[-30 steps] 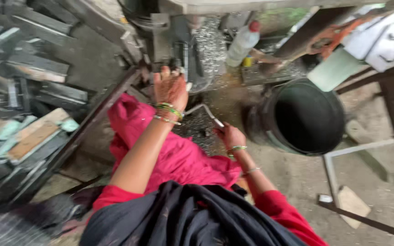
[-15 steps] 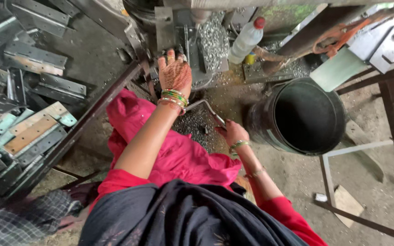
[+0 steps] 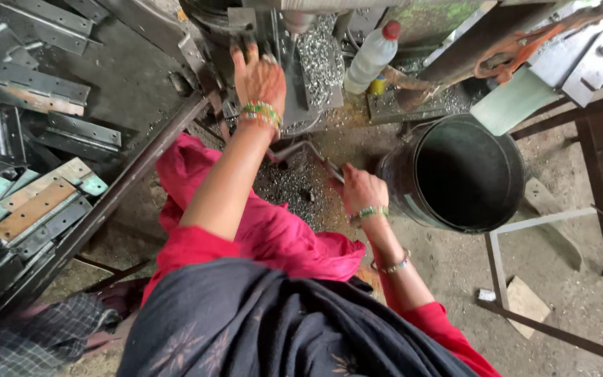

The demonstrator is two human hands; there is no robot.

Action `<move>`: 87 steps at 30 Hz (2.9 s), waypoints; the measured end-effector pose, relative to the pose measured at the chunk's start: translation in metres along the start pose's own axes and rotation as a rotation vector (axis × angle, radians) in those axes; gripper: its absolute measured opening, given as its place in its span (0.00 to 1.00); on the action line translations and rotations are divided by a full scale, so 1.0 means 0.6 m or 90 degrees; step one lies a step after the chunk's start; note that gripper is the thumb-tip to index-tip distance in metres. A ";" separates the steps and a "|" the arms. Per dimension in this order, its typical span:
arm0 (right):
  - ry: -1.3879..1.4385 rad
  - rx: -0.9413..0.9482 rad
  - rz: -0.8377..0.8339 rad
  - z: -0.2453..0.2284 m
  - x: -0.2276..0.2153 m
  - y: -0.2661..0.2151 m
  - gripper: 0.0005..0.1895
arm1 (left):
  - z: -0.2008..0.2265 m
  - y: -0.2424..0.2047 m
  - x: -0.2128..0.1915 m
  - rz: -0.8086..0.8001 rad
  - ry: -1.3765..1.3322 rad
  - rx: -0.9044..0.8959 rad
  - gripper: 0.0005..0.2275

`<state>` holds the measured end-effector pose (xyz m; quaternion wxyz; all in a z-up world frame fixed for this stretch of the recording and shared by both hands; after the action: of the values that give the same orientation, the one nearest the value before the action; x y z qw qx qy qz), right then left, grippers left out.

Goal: The person repeatedly places small metal pieces onto a grinding machine and operates a lever to process them. They handle the metal pieces one at a time, moving them between the machine and a nearby pile.

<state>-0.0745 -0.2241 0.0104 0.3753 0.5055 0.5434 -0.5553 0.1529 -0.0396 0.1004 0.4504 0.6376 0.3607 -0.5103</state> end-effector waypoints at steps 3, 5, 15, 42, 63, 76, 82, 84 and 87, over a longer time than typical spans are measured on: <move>0.064 0.074 -0.101 -0.002 0.061 0.004 0.25 | -0.003 0.018 0.001 0.047 -0.001 -0.033 0.13; 0.165 0.046 -0.039 -0.002 0.097 0.011 0.24 | -0.003 0.015 0.009 0.054 -0.015 -0.017 0.13; 0.089 -0.023 0.158 -0.054 -0.120 -0.029 0.21 | 0.003 -0.075 -0.012 0.045 -0.104 0.048 0.18; -0.040 -0.027 0.085 -0.062 -0.146 -0.022 0.24 | 0.025 -0.186 0.011 -0.019 -0.151 -0.002 0.19; 0.093 0.050 0.037 -0.007 0.018 -0.024 0.25 | 0.027 -0.096 -0.012 -0.030 -0.059 -0.010 0.17; 0.068 0.026 0.080 -0.016 0.004 -0.025 0.23 | 0.046 -0.118 -0.062 -0.065 0.020 -0.006 0.15; 0.079 0.014 0.089 -0.017 0.011 -0.027 0.23 | 0.040 -0.128 -0.050 0.003 -0.045 -0.012 0.14; 0.050 0.010 0.066 -0.012 -0.017 -0.003 0.22 | 0.041 -0.111 -0.059 -0.013 0.023 -0.008 0.14; 0.051 0.045 0.027 0.004 0.025 -0.014 0.22 | 0.053 -0.119 -0.045 -0.021 0.047 0.009 0.14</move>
<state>-0.0859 -0.2235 -0.0023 0.3469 0.5518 0.5269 -0.5454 0.0711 -0.0456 0.1096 0.4238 0.6535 0.3836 -0.4962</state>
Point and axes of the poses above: each hand's wrist, its own y-axis towards the middle knuckle, its own x-axis out of the palm, z = x × y, the point moved 7 cm from there along y, towards the middle knuckle, and after that the axes turned 5 degrees about -y, right-handed, at the moved point
